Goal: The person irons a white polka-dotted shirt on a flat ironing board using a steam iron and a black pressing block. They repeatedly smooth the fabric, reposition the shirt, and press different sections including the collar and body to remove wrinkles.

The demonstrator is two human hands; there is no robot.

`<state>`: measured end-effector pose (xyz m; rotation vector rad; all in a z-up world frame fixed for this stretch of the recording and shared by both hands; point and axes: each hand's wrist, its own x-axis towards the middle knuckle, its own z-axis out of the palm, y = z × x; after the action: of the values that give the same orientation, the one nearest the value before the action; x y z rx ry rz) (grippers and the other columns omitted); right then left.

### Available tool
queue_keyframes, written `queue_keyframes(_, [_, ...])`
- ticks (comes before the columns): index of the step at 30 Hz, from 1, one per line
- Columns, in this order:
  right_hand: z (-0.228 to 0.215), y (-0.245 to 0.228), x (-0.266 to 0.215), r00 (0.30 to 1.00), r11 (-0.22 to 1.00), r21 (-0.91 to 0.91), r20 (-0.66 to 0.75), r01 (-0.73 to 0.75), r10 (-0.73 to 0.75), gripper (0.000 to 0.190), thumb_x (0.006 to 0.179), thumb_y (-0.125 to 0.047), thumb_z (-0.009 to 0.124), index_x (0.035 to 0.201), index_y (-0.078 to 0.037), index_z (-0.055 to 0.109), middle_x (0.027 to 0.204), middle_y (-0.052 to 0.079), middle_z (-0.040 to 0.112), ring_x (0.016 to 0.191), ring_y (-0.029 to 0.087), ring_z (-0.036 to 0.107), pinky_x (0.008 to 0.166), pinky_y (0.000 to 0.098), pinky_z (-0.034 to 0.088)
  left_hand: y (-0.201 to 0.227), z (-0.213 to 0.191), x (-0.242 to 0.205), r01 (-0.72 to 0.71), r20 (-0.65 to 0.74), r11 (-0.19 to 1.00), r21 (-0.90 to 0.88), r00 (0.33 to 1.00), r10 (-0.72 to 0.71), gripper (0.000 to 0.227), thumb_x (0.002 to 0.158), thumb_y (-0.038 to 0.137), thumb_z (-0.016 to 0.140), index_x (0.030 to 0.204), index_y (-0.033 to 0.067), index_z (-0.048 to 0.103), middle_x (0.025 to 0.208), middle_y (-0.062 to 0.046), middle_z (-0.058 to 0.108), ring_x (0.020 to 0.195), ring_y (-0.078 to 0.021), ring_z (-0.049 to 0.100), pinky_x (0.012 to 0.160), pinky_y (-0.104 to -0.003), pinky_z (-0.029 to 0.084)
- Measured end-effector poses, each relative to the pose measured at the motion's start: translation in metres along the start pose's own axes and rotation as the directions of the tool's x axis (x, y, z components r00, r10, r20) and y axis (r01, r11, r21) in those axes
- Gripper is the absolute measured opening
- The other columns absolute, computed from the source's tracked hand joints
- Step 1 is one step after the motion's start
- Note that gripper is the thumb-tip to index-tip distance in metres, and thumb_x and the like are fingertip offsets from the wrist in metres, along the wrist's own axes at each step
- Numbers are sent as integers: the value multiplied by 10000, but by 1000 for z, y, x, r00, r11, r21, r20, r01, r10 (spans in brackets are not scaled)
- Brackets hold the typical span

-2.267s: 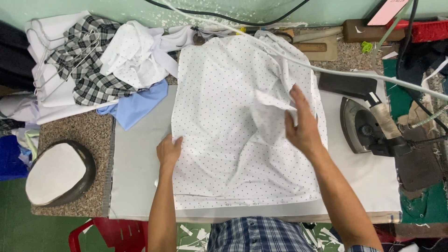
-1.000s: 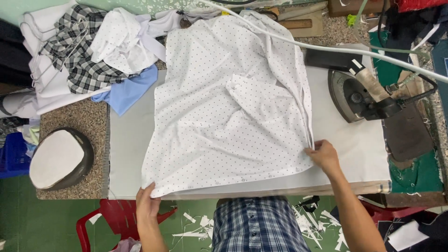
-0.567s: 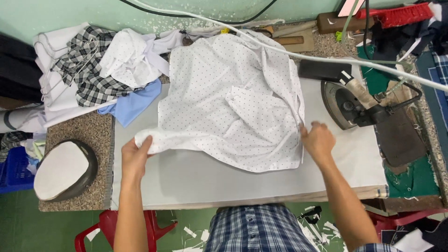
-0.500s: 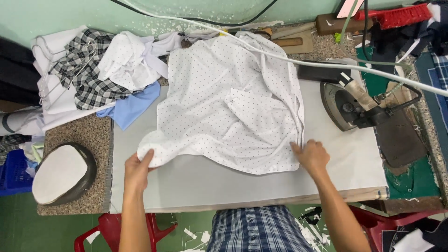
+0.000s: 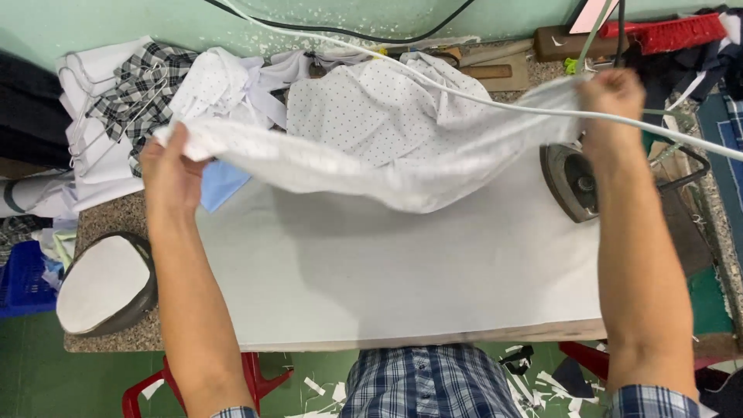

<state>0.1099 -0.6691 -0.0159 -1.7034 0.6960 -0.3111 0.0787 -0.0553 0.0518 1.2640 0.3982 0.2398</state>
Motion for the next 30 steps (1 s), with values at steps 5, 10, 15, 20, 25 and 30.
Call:
queue_keyframes(5, [-63, -9, -1, 958, 923, 262, -32, 282, -284, 179, 1025, -129, 764, 1041, -195, 599, 981, -56, 636, 885, 71, 644, 796, 229, 566, -4, -31, -9, -24, -102, 997, -72, 995, 17, 283, 905, 241, 742, 1111, 103, 608, 1122, -132, 774, 966, -300, 792, 690, -398, 693])
queue_keyframes(10, [-80, 17, -51, 1000, 990, 143, 6, -18, 17, 199, 930, -74, 646, 978, -237, 749, 943, -97, 717, 924, 43, 733, 766, 218, 674, -69, -76, -33, 113, -143, 989, 94, 985, -99, 292, 938, 241, 708, 1188, 94, 675, 1151, -101, 767, 926, -240, 757, 567, -314, 643])
queue_keyframes(15, [-91, 105, -73, 817, 734, -364, 306, 574, -488, 208, 1047, -41, 746, 1253, -53, 768, 1056, 67, 544, 739, 168, 426, 696, 322, 381, -140, -132, -58, 232, -253, 963, 135, 948, -192, 195, 936, 204, 746, 1056, 66, 679, 983, -82, 730, 564, -163, 550, 452, -243, 477])
queue_keyframes(20, [-90, 172, -118, 678, 450, -515, 458, 729, -575, 267, 985, 23, 665, 1229, 52, 769, 1181, 216, 615, 900, 358, 634, 772, 449, 530, -178, -160, -107, 322, -279, 920, 225, 926, -256, 203, 963, 221, 713, 1051, 42, 673, 932, -67, 680, 479, -137, 459, 402, -247, 413])
queue_keyframes(25, [-92, 209, -175, 751, 317, -691, 520, 650, -406, 264, 980, -12, 583, 1220, -1, 693, 1264, 224, 573, 654, 462, 626, 547, 556, 560, -217, -178, -153, 463, -351, 804, 373, 873, -339, 197, 970, 230, 706, 1030, 46, 669, 808, -51, 623, 482, -122, 432, 391, -262, 342])
queue_keyframes(30, [-120, 263, -200, 784, -208, -843, 538, 496, -311, 485, 776, -167, 798, 1250, -110, 715, 1192, 67, 621, 904, 160, 773, 732, 187, 642, -230, -179, -190, 401, -327, 726, 559, 911, -251, 216, 966, 166, 678, 961, -50, 684, 547, -141, 556, 347, -164, 505, 298, -287, 404])
